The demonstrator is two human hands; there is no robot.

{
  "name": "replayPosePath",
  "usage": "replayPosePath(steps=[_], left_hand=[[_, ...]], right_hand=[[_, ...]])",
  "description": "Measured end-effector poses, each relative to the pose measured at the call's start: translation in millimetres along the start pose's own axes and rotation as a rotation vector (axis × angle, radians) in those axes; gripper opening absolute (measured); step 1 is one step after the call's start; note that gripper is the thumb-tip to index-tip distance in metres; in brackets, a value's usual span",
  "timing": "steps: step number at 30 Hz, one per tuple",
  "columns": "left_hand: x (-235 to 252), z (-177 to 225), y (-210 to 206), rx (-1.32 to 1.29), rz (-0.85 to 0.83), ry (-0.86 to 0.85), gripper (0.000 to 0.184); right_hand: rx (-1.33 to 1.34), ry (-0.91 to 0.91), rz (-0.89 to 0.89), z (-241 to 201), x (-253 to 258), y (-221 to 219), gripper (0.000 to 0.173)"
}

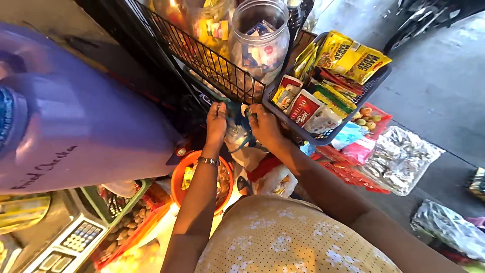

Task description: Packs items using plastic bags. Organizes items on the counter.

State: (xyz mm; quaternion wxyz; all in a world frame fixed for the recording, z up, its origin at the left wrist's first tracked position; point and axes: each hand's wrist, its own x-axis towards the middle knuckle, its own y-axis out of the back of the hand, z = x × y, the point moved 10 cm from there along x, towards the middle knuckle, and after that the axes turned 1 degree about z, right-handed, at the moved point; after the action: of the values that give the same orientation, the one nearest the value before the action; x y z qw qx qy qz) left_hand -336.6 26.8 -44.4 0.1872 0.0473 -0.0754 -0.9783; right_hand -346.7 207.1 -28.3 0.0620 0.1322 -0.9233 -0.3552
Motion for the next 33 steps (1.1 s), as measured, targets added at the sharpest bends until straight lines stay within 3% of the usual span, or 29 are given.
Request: replayPosePath(steps=[5, 10, 15, 18, 20, 22, 24, 29, 31, 33], left_hand=[[-13.4, -5.5, -7.3, 0.189, -0.043, 0.042, 0.041], [-14.4, -26.2, -20.2, 0.246, -0.297, 0.098, 0.036], [-39.1, -15.8, 21.0, 0.599, -0.203, -0.004, 0.028], [-46.1, -12.9, 38.6, 0.697, -0.104, -0.034, 0.02], [-48.6, -17.9, 46.0, 0.694, -0.068, 0.023, 0.017], [-51.1, -24.5, 47.3, 0.657, -0.076, 0.06, 0.017], [-55.6, -19.6, 42.0, 0.573, -0.065, 0.029, 0.018], [-77.7, 11.6, 37.0, 0.332, 0.116, -0.17, 0.012], [-77.9, 0.2, 35.4, 0.312, 0.121, -0.132, 0.012], [-72.4, -26.4, 28.9, 0.374, 0.017, -0.007, 0.017]], right_hand=[[-0.158, 0.007, -0.016, 0.9, 16.6, -22.1, 0.046], [-0.18, 0.015, 0.003, 2.6, 19.6, -23.7, 0.034], [-0.199, -0.044, -0.049, 0.2, 10.4, -18.4, 0.046], [-0.124, 0.126, 0.083, -23.5, -16.0, -3.7, 0.046], [-0.04, 0.255, 0.08, -39.8, -24.2, -9.9, 0.029], [0.019, 0.335, -0.031, -49.1, -21.8, -36.2, 0.017], [-0.005, 0.341, -0.202, -49.4, -17.2, -67.3, 0.017], [-0.282, 0.102, -0.643, -45.4, -23.8, -89.9, 0.026], [-0.283, 0.118, -0.715, -44.4, -22.3, -95.0, 0.029], [-0.266, 0.132, -0.735, -33.9, -20.6, -103.7, 0.028]])
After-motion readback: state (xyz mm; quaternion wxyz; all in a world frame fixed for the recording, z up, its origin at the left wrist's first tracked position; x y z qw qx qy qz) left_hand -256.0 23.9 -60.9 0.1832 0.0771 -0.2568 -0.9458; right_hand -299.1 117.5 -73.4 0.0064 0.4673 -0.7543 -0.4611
